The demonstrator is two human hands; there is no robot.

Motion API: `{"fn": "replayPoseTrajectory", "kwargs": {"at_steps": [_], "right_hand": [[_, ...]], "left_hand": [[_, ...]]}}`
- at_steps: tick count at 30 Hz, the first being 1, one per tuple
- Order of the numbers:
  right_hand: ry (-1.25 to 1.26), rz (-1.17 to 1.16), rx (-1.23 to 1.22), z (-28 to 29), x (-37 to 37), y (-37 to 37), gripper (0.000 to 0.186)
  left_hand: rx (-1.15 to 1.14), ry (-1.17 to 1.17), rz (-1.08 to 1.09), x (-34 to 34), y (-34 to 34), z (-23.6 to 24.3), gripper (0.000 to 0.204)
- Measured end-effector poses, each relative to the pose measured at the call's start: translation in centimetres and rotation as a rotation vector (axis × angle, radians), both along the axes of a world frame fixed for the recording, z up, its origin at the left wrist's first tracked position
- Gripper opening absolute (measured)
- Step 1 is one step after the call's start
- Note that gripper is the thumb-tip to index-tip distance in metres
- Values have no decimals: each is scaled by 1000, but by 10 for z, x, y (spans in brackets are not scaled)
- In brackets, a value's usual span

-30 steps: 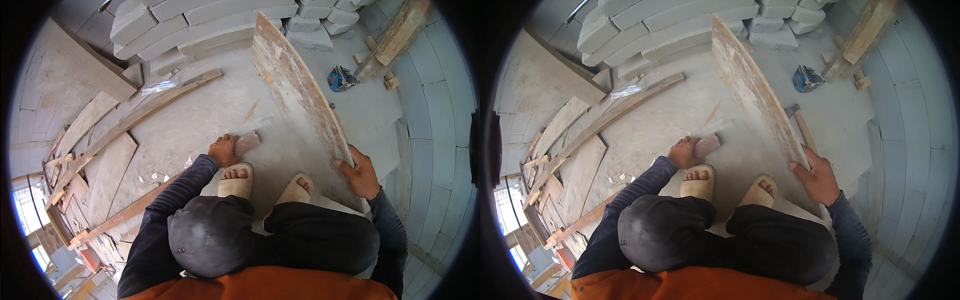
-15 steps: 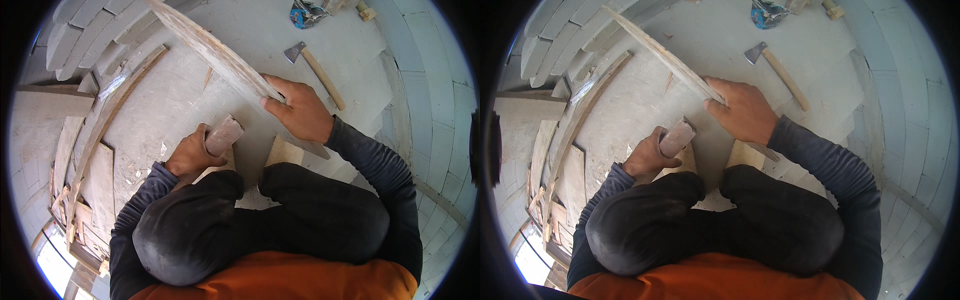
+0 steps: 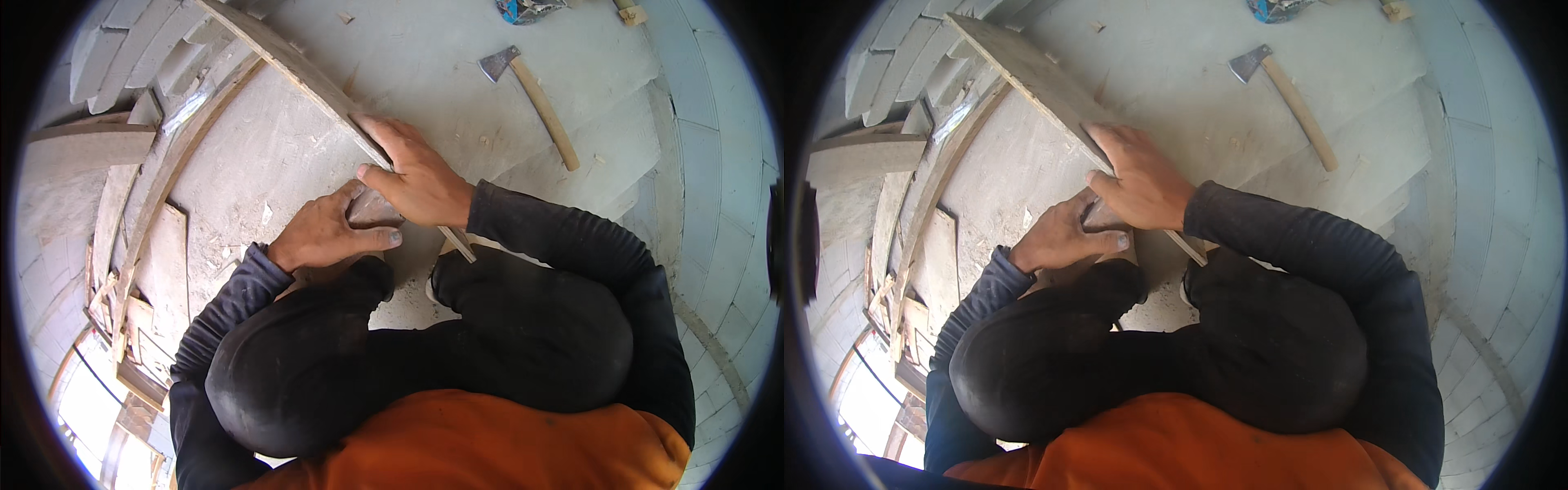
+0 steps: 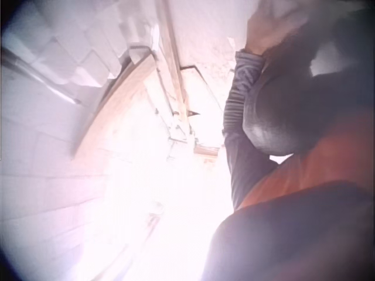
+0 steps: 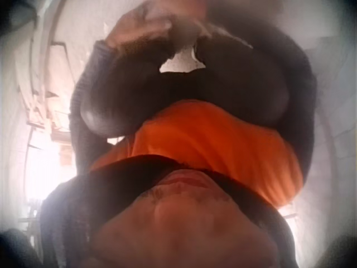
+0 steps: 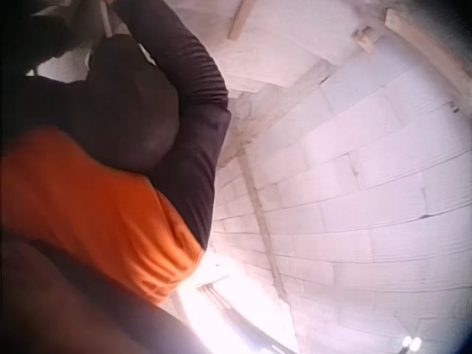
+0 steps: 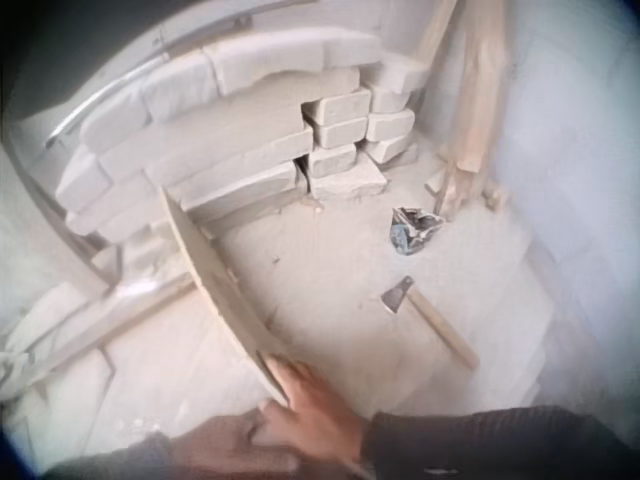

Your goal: The person saws a piece of wood, uses an axe to shape the edge of a board, and then fits together wooden boards to form a frame structure on the floor.

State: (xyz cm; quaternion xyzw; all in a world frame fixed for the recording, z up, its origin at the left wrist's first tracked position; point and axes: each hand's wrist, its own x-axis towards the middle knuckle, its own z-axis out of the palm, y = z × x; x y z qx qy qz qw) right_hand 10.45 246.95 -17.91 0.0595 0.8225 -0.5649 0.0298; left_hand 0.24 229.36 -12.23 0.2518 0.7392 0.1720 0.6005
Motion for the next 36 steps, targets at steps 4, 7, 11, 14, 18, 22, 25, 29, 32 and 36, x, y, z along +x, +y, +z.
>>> {"fn": "replayPoseTrajectory", "kwargs": {"at_steps": [4,7,11,14,18,22,25,29,32,36], "right_hand": [[14,2,-50,-7,-8,-15,74],[10,21,-58,-11,-10,-15,79],[-4,63,7,-16,-19,-16,84],[-21,86,20,-8,-27,-10,89],[-17,107,45,-16,-33,-11,95],[-34,181,12,-16,-36,1,105],[-168,175,-276,-21,-35,26,104],[-347,42,-90,-67,-15,76,103],[-501,82,108,-117,14,92,96],[-463,111,140,-137,17,88,89]], "left_hand": [[124,45,-24,0,-11,-22,89],[126,-114,49,-1,0,-26,83],[69,-186,-49,0,11,-11,98],[35,-136,-26,7,15,-2,100],[50,-114,45,13,9,-15,98],[67,-125,36,7,12,-22,87],[147,-189,125,8,10,-21,71],[213,-224,195,11,16,-18,63],[171,-249,159,8,25,-16,62],[217,-214,158,7,21,-19,60]]}}
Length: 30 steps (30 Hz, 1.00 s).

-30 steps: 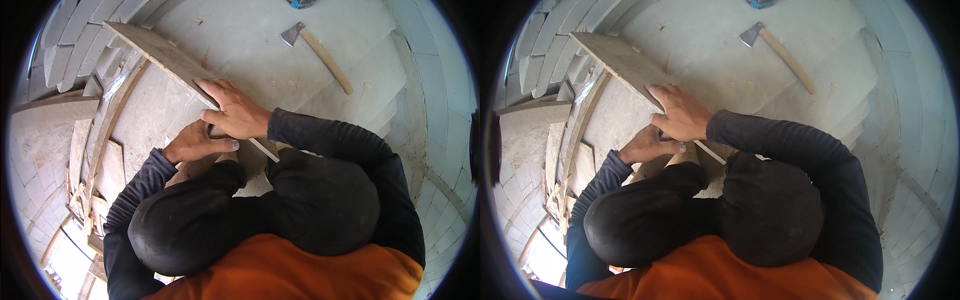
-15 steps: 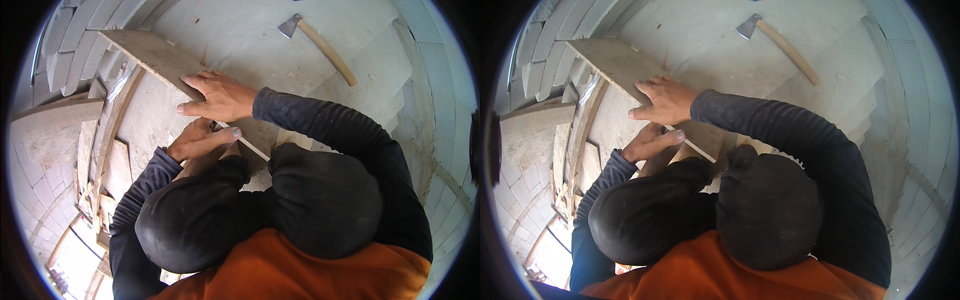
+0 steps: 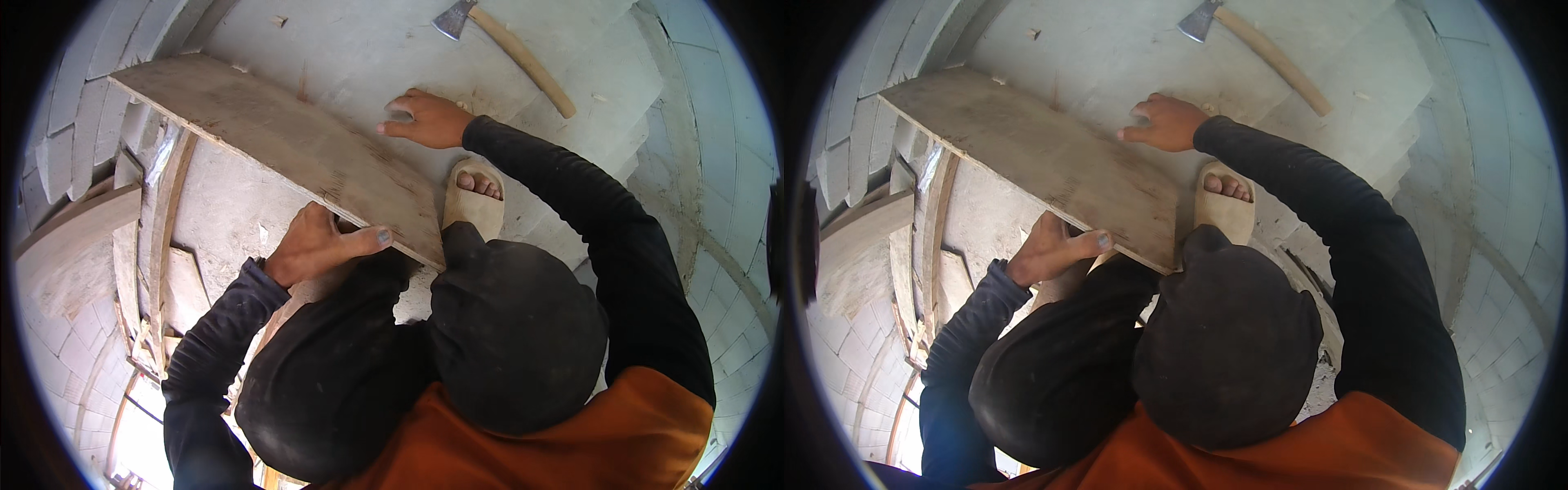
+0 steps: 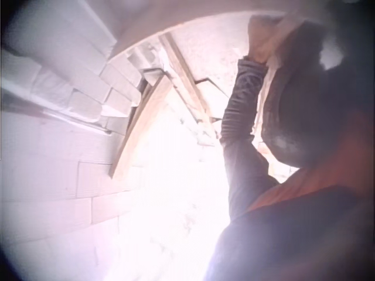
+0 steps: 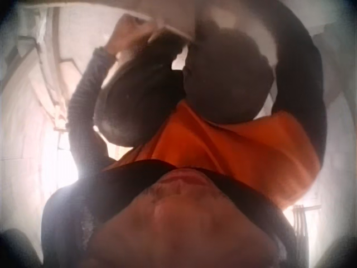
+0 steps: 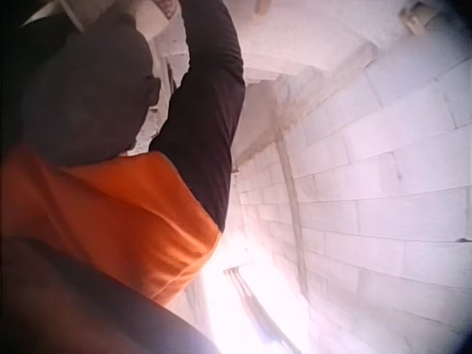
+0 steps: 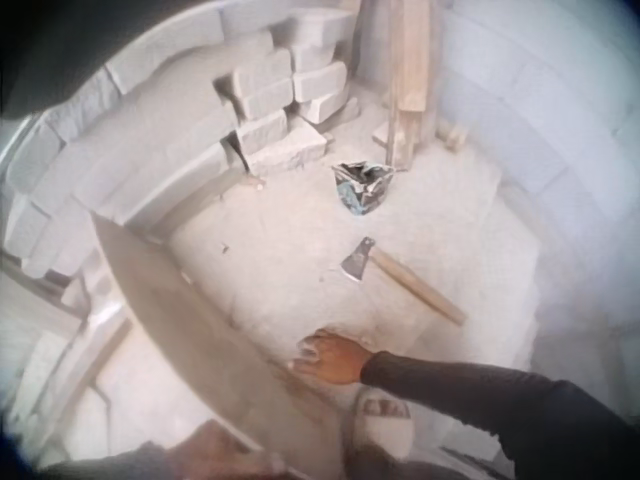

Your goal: The person saws a piece of wood, uses an axe to shape the edge of a board, and then fits together wooden boards to form a frame structure on the floor.

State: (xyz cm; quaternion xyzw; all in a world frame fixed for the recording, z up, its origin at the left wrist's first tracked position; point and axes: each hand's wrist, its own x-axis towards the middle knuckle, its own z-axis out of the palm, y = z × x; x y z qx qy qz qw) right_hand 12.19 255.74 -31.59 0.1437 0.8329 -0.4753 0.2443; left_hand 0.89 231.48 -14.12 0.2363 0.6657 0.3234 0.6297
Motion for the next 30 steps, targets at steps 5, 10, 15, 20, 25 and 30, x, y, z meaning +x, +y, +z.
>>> {"fn": "replayPoseTrajectory", "kwargs": {"at_steps": [5,10,15,20,25,30], "right_hand": [[-126,150,56,-7,-45,18,85],[-125,107,57,10,-76,29,89],[11,-231,-42,21,-25,21,86],[-142,-803,-115,71,88,-40,82],[-536,-1187,-982,151,136,-109,68],[-504,-1411,-1272,155,125,-127,36]], "left_hand": [[-28,-96,58,2,-3,-6,57],[52,-125,150,7,-9,-16,59],[-24,-157,139,10,-19,-30,67],[-49,-130,170,14,-20,-27,72],[-188,-125,100,11,-13,-5,75],[-232,-110,27,11,7,21,73]]}}
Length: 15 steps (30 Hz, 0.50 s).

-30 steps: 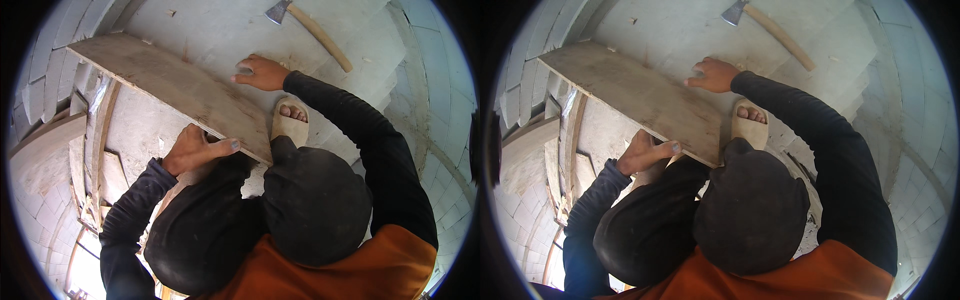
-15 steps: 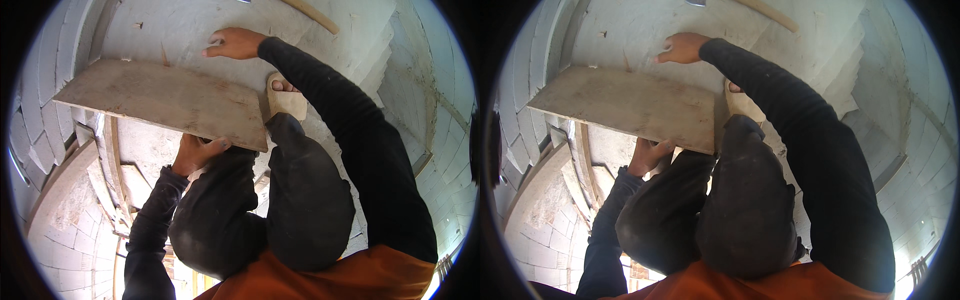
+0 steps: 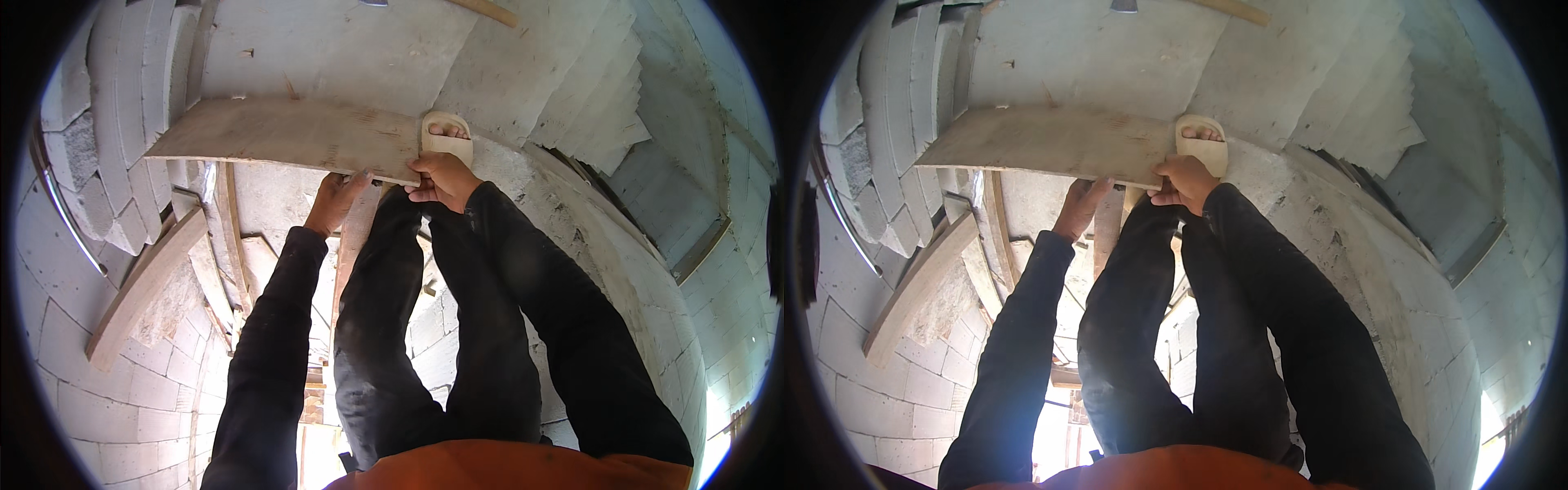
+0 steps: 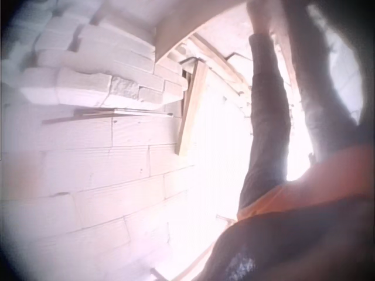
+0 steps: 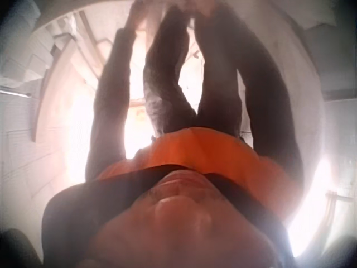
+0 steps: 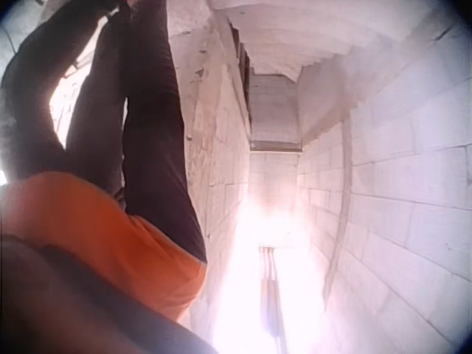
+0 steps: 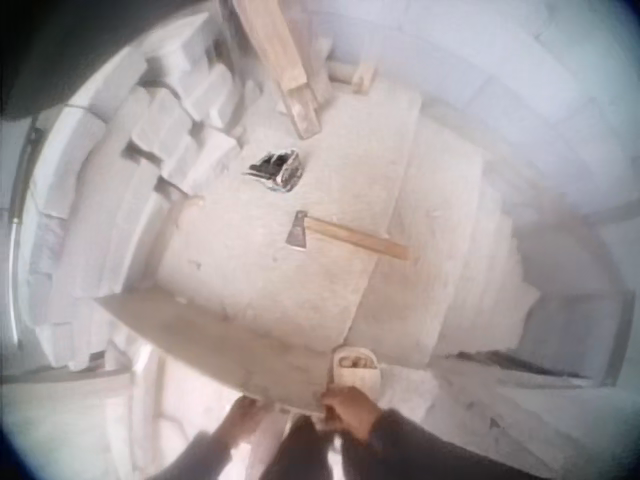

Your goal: The person saws a piece of wood, uses an axe to shape the edge of a board, and then fits together wooden boards to form a frame structure on the floor.

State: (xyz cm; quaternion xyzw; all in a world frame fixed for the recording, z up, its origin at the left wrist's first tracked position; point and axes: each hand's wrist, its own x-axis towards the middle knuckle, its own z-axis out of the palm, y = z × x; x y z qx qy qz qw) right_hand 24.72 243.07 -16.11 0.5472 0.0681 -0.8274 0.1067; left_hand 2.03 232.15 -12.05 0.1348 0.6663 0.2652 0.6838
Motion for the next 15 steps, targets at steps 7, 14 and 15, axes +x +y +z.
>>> {"fn": "replayPoseTrajectory", "kwargs": {"at_steps": [7,14,15], "right_hand": [[-40,122,-7,17,-8,7,29],[-68,129,22,27,-9,-3,29],[-75,125,23,27,-11,-2,30]], "left_hand": [[-57,47,52,23,-6,3,86],[-124,-47,171,43,-10,0,63],[-156,-60,212,44,-12,-2,60]]}}
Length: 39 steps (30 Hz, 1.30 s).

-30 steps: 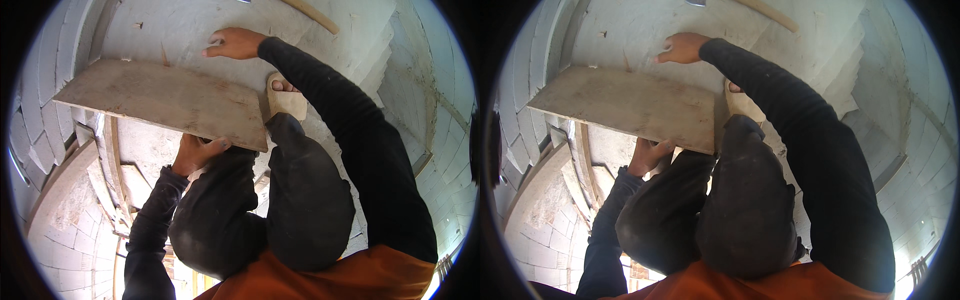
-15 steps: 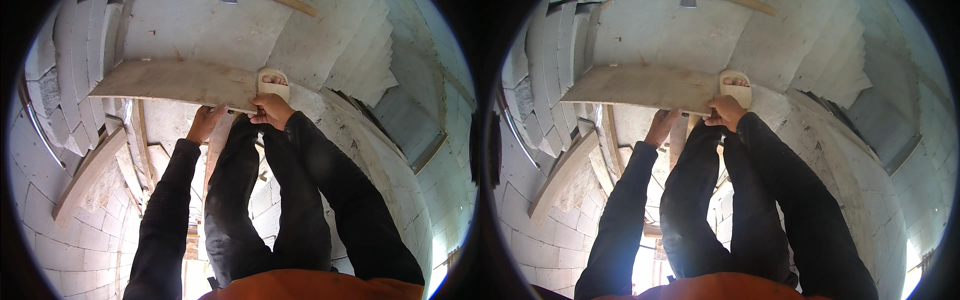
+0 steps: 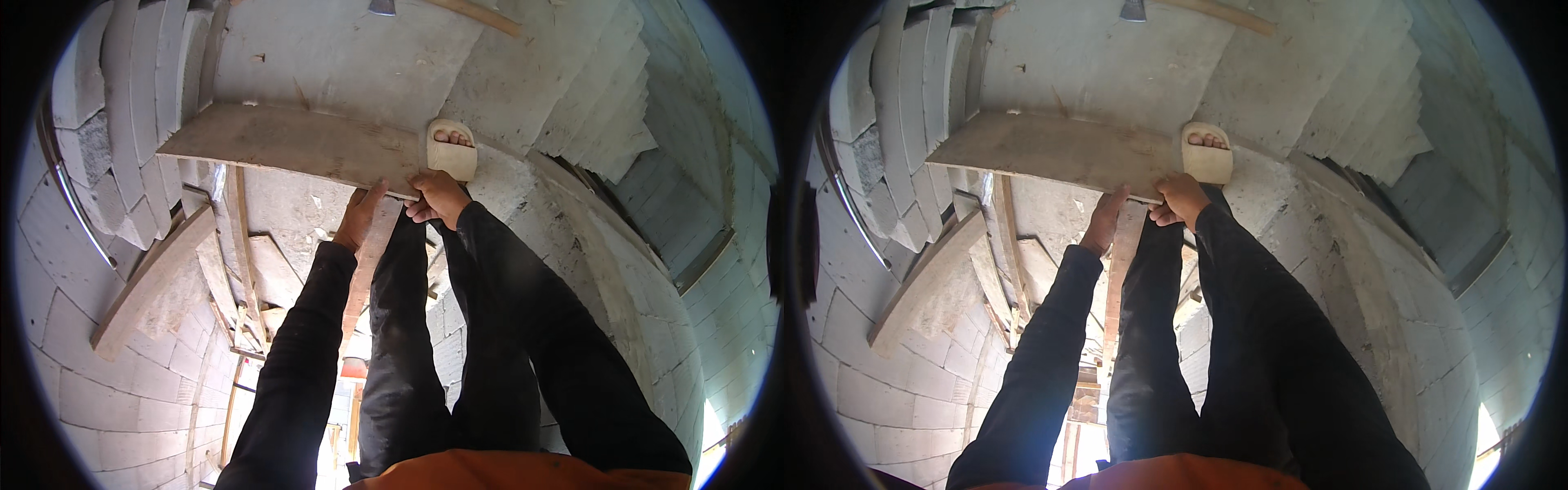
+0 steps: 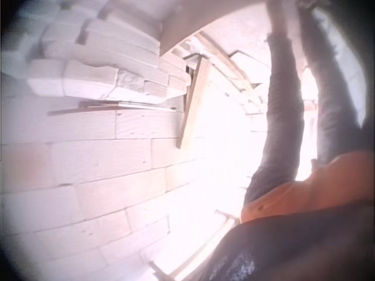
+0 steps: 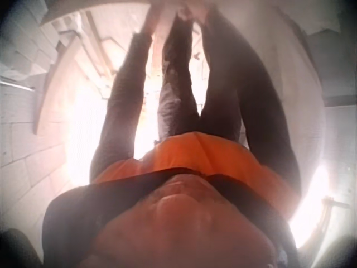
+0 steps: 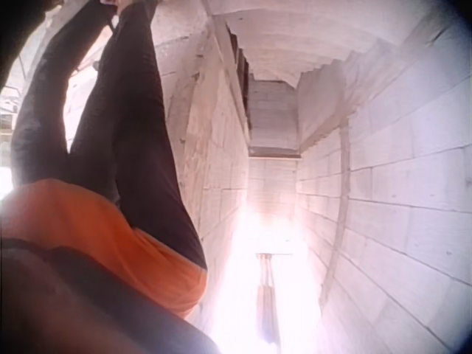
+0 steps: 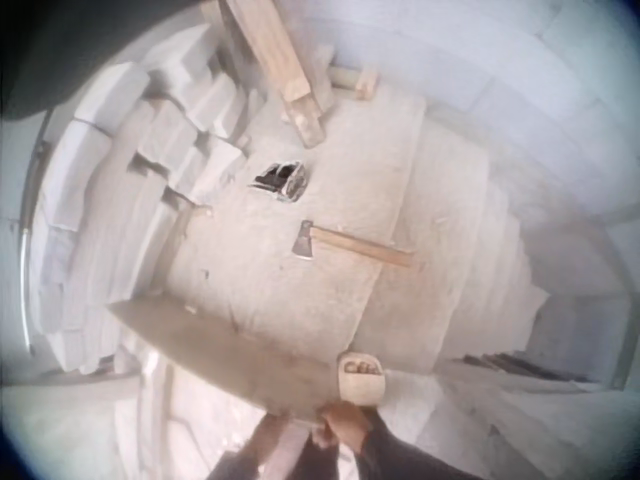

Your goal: The person saws a piece of wood, uses an axe to shape the edge of a board, and then fits together wooden boards to form a frame structure on the floor.

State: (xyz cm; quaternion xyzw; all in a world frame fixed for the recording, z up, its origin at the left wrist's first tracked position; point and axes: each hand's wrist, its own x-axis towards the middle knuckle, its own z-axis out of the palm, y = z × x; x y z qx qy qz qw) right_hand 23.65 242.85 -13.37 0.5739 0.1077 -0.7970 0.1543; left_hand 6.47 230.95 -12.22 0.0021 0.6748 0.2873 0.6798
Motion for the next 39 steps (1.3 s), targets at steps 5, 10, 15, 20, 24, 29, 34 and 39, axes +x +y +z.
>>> {"fn": "replayPoseTrajectory", "kwargs": {"at_steps": [5,10,15,20,24,29,34,39], "right_hand": [[-2,37,50,-4,-2,-11,32],[-73,77,101,-8,0,-22,29],[-117,482,275,-8,3,-3,41],[-10,672,737,-11,-1,40,57],[-87,671,810,13,-21,120,61],[-142,628,657,105,-82,203,62],[-16,631,729,183,-192,284,70],[166,471,831,188,-361,375,112]], "left_hand": [[72,157,-124,14,-3,-8,69],[121,146,-203,17,2,-2,58],[130,203,-273,24,2,-18,52],[167,407,-363,27,-7,-21,53],[109,380,-277,26,1,-17,59],[137,168,-195,27,-5,-35,76],[162,265,-156,52,-12,-77,79],[96,241,-235,34,6,-27,79]]}}
